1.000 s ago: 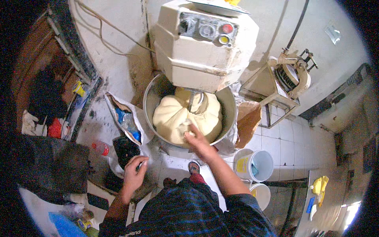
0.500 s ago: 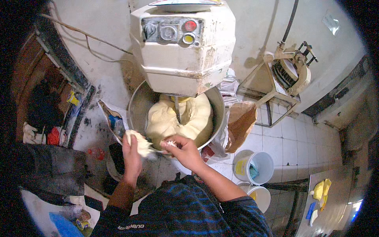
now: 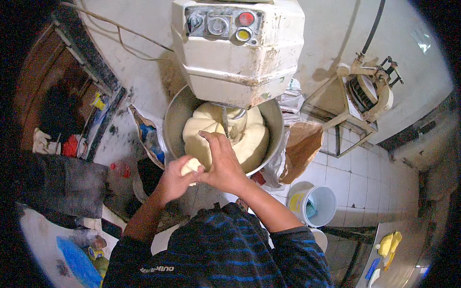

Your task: The person handles a yellow dough-like substance on a metal table, cuts it with a utility knife, and places it into a large industrial mixer. They then repeatedly pull small pieces of dough from the mixer, stretch them to inspect the texture, and return them to the mixing bowl.

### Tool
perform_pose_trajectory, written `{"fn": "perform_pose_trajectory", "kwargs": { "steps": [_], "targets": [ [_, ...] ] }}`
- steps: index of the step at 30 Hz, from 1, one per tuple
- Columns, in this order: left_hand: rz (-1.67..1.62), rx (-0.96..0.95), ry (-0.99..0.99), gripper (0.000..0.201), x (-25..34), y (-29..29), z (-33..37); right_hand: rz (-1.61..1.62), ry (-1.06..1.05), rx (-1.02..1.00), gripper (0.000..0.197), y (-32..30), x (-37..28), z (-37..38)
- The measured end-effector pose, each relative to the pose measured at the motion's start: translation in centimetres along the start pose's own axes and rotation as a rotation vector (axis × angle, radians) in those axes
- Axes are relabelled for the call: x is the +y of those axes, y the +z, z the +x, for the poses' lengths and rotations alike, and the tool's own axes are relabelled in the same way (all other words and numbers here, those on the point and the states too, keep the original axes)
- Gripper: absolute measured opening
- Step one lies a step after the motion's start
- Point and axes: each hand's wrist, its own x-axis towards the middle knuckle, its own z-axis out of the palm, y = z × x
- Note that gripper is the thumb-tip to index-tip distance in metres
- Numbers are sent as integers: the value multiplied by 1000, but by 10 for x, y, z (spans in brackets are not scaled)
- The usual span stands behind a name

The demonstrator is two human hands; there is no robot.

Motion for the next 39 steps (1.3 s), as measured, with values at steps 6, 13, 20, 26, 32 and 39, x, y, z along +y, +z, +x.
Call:
{"fn": "perform_pose_trajectory", "kwargs": {
  "steps": [6,13,20,26,32,39],
  "targets": [
    [-228,54,15,25,-21,4,-11,-140,7,-75,98,-3,-5,6],
    [-636,181,-156,27,-58,-21,-4,71,191,25,58,14,4,-16],
    [-387,148,-30,59,-20,27,-21,450,313,321,43,55,10,-26],
    [29,409,242,55,-9,29,-21,303,47,369,36,55,-17,-22],
    [52,386,119,56,-24,-18,-14,127,325,-64,26,45,-24,-22],
    [-471,220,-189,52,-57,-17,-14,727,464,188,29,41,9,-26]
  ]
}}
